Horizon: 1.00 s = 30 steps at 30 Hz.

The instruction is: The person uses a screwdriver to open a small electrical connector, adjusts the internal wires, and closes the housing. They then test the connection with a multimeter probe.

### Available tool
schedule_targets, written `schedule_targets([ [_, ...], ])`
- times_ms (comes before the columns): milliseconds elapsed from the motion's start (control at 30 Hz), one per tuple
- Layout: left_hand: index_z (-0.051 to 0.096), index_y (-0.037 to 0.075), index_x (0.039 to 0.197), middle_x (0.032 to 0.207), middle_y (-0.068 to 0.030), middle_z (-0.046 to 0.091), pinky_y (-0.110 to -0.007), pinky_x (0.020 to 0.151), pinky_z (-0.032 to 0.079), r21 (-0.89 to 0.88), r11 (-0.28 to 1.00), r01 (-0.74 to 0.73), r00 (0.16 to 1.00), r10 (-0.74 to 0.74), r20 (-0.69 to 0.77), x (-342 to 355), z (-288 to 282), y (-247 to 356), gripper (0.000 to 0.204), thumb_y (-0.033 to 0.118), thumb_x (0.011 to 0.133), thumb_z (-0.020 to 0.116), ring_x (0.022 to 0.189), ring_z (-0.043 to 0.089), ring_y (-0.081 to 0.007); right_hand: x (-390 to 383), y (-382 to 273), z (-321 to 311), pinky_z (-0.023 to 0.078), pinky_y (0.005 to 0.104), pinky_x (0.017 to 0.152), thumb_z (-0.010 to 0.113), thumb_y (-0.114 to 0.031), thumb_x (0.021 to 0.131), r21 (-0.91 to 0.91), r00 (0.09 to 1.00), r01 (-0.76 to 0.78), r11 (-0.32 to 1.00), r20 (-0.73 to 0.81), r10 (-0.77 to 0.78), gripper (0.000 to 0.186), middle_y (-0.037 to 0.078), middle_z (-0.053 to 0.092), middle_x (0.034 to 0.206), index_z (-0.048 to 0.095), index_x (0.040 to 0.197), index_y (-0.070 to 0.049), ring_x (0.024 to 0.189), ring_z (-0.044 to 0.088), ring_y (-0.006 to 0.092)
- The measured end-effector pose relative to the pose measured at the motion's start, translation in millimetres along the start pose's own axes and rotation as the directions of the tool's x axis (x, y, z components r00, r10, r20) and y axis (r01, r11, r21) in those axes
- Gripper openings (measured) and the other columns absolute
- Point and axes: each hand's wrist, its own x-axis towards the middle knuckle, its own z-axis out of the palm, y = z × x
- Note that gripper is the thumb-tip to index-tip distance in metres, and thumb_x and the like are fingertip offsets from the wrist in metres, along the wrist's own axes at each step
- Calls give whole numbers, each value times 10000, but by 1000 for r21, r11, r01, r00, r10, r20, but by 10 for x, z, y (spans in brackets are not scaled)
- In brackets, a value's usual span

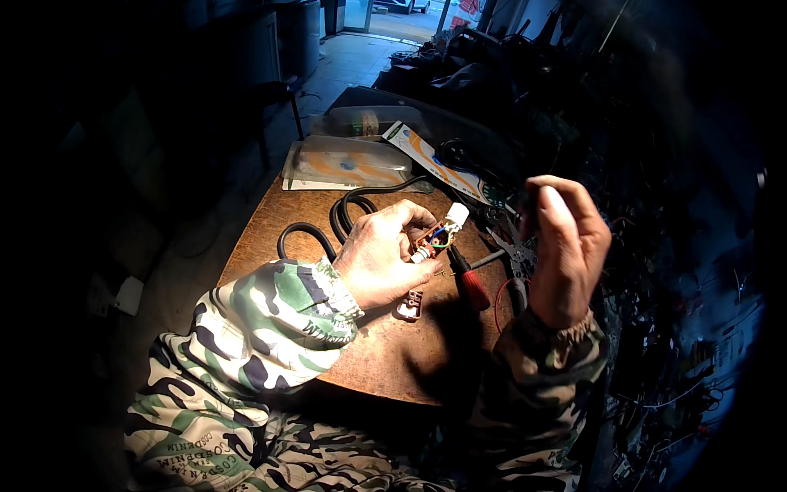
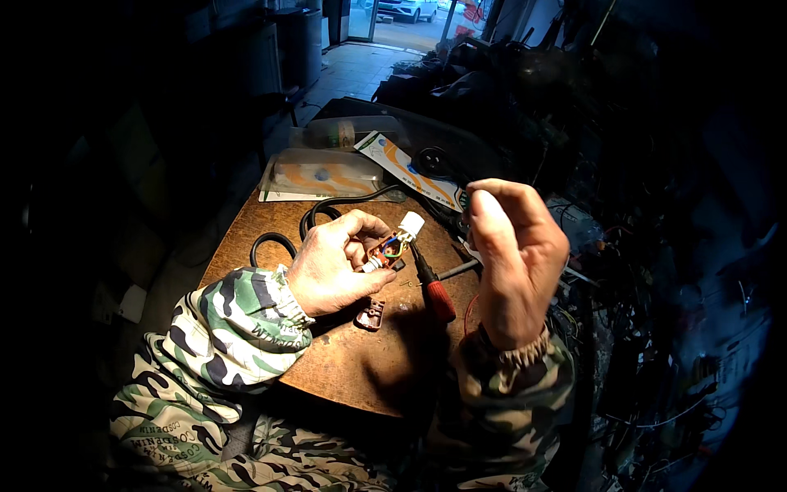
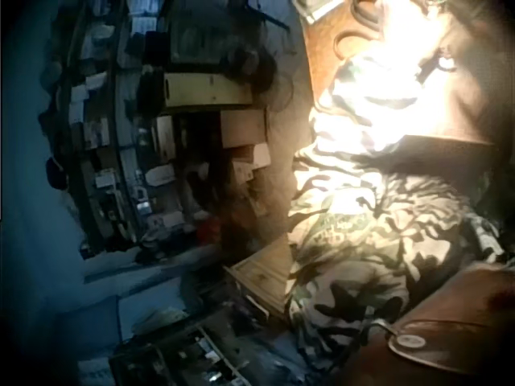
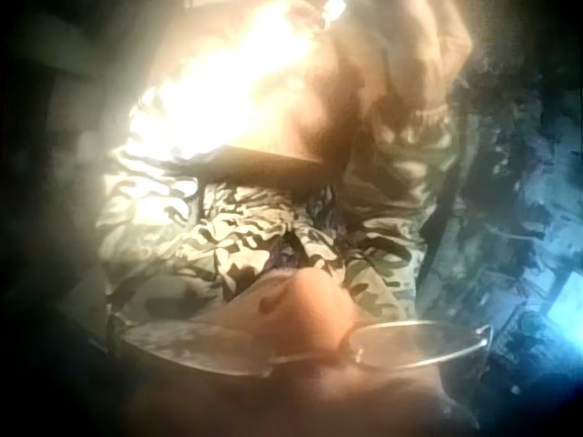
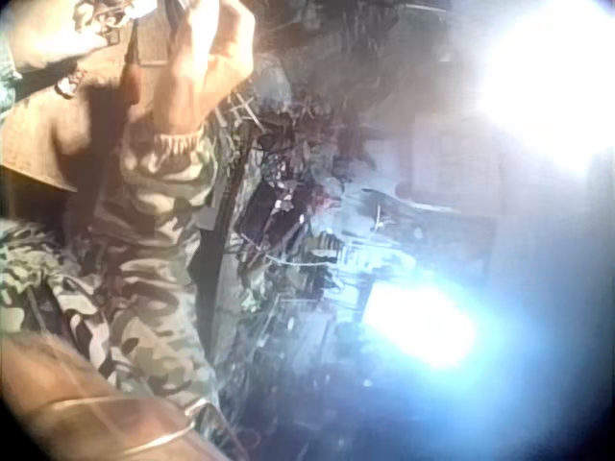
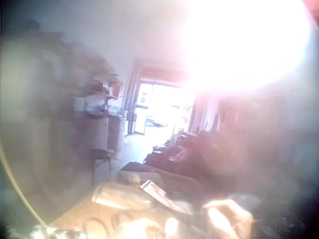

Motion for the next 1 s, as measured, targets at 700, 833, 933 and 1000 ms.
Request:
schedule_targets([
  [700,520,-84,1239,1045,-120,657,-238,742,593,-343,909,235,961,-165,220,-40,-14,132,506,-51,806,779,895,669,-110,-133,620,-59,506,230,636,769,-54,839,220,886,-451,865,229,404,305,107,708,864,668,1082,99,721,648,114],
  [833,528,-112,1267,1080,-132,664,-242,817,581,-369,889,270,952,-188,243,-45,-24,174,528,-45,808,780,941,668,-128,-133,657,-71,508,230,635,755,-66,852,240,870,-476,846,271,413,312,108,710,848,677,1100,107,701,647,120],
  [933,552,-108,1243,1055,-115,673,-234,792,577,-384,901,200,967,-118,227,-71,-8,169,488,-44,812,773,915,666,-109,-140,645,-83,509,229,638,747,-80,863,254,864,-489,834,270,425,316,111,715,848,681,1110,106,695,647,124],
  [1000,556,-99,1241,1048,-107,675,-230,779,574,-325,924,203,967,-136,217,-71,-17,190,470,-60,818,756,911,666,-104,-147,648,-85,509,229,639,745,-91,869,243,862,-493,835,267,431,315,112,718,854,683,1111,101,694,648,125],
])
